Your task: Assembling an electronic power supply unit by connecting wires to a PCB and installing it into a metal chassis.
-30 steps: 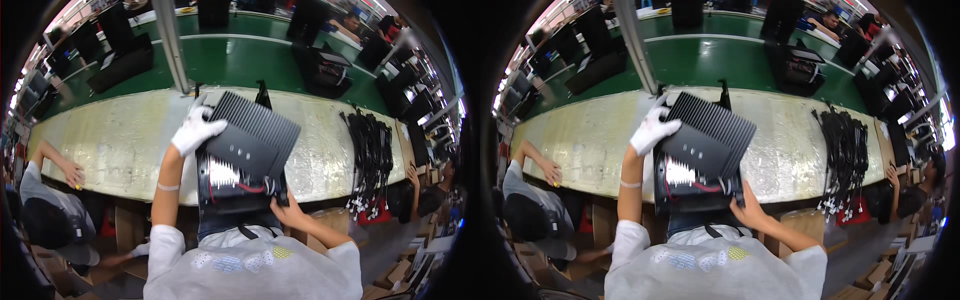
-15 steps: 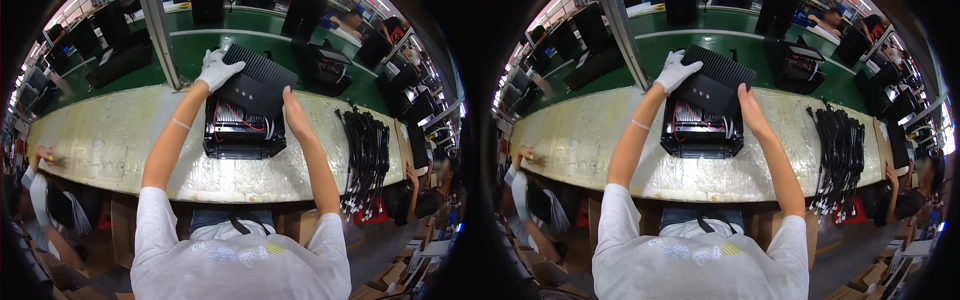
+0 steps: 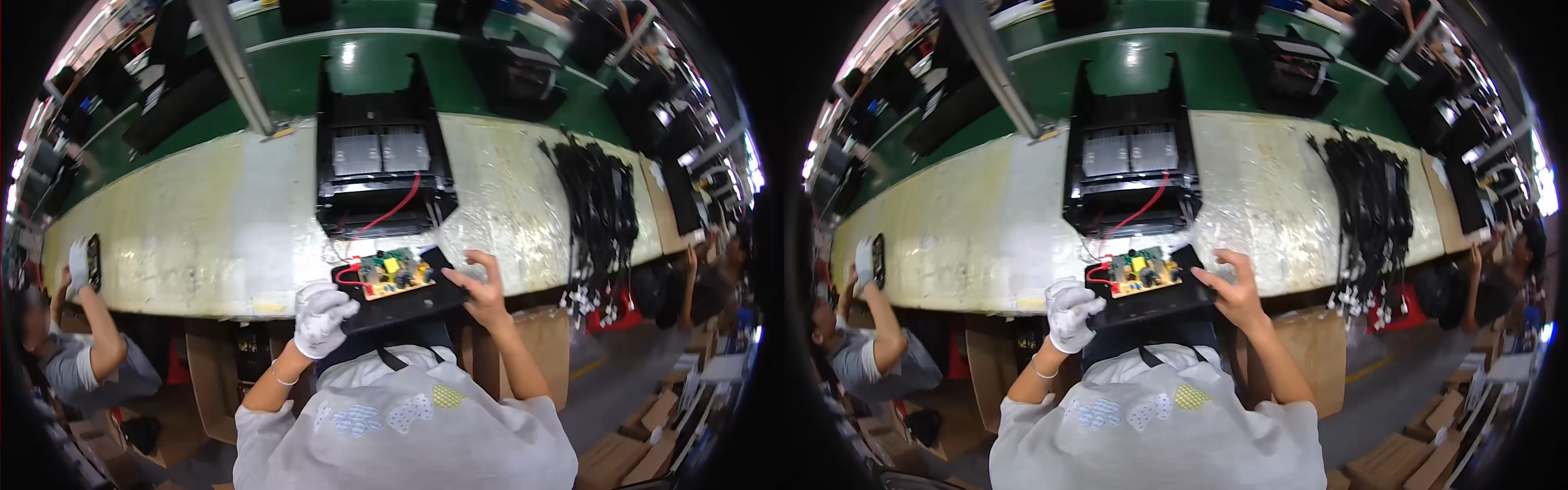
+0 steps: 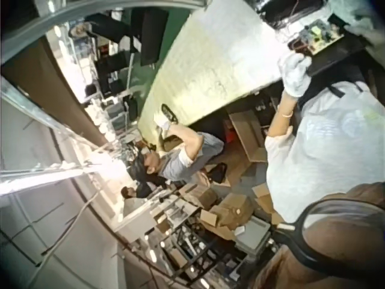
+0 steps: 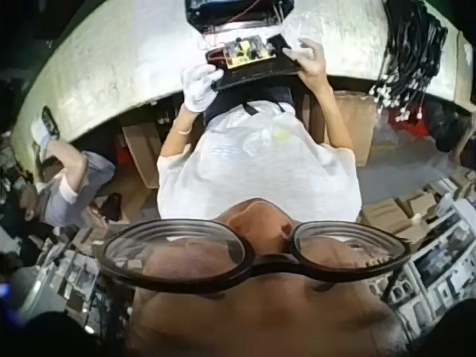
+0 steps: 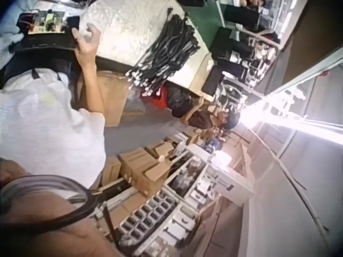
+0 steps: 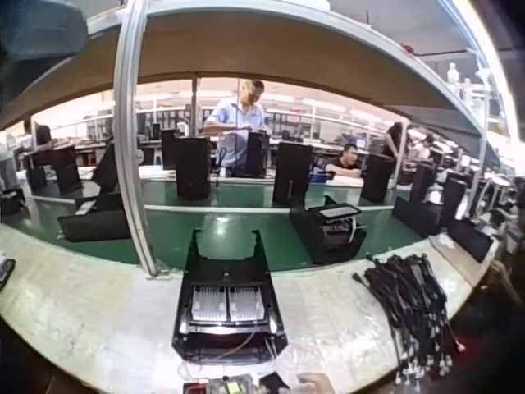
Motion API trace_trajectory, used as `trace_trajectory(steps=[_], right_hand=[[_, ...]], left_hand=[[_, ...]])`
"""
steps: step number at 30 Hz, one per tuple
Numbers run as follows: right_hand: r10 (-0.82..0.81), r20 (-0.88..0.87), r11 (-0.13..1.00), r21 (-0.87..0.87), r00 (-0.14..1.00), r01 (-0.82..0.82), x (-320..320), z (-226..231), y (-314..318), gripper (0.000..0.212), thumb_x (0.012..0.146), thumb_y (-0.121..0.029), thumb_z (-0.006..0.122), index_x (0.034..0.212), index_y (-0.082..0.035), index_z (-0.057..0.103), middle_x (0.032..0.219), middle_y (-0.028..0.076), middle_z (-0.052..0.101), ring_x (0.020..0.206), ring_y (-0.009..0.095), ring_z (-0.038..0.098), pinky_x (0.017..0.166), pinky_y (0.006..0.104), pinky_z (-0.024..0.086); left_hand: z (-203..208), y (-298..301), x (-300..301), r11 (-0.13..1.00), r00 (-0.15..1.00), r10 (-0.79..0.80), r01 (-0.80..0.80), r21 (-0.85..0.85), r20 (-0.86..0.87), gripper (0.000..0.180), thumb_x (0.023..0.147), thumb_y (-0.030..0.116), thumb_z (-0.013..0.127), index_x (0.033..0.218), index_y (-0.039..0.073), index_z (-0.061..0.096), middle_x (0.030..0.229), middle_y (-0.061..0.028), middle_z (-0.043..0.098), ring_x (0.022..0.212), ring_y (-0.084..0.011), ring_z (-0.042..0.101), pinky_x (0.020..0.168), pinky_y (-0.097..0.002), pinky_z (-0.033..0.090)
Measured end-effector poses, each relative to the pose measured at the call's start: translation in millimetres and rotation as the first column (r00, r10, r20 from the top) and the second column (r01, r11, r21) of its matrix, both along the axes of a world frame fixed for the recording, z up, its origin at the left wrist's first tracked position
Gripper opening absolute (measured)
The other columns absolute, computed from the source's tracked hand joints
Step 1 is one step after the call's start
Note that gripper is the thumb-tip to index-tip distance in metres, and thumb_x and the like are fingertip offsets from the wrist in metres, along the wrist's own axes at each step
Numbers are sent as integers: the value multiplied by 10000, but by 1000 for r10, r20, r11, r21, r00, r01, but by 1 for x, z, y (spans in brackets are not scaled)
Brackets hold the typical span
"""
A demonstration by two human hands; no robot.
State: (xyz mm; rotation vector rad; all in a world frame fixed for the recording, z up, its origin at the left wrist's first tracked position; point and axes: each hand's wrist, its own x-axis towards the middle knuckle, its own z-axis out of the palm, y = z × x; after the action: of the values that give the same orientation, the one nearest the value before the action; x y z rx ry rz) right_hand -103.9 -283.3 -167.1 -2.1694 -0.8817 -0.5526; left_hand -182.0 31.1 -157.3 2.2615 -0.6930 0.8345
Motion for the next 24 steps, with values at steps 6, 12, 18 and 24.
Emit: trace_trajectory(steps=[6,12,18,24], right_hand=[[-129,123,932,-323,984,163,27,-2,-36,488,823,-25,599,1283,-186,592,1214,189,586,1083,378,578,935,440,472],[-720,517,388,-252,462,886,111,40,-176,381,845,-168,682,1103,69,533,1391,337,369,1320,485,341,1087,493,330],[-698,547,424,-204,462,882,125,33,-210,155,923,-111,589,949,36,549,1281,207,559,1214,385,505,990,445,441],[-737,405,515,-181,541,838,104,46,-204,193,928,-110,596,1030,53,583,1115,232,639,969,386,628,822,416,520]], left_hand=[[-13,6,-7,948,965,7,77,310,-262,603,608,300,809,1135,94,599,1079,-85,581,1078,-318,541,933,-465,432],[-24,20,-12,964,964,-119,170,205,-240,743,712,654,684,1121,45,574,1152,-153,553,1102,-372,521,948,-495,419],[-16,5,-4,992,988,-87,97,76,-126,626,879,619,521,1095,34,576,1115,-156,571,1056,-378,554,917,-501,438],[21,-34,25,969,971,-230,222,-108,-67,527,946,522,474,1094,28,583,1095,-160,586,1013,-363,585,901,-477,452]])
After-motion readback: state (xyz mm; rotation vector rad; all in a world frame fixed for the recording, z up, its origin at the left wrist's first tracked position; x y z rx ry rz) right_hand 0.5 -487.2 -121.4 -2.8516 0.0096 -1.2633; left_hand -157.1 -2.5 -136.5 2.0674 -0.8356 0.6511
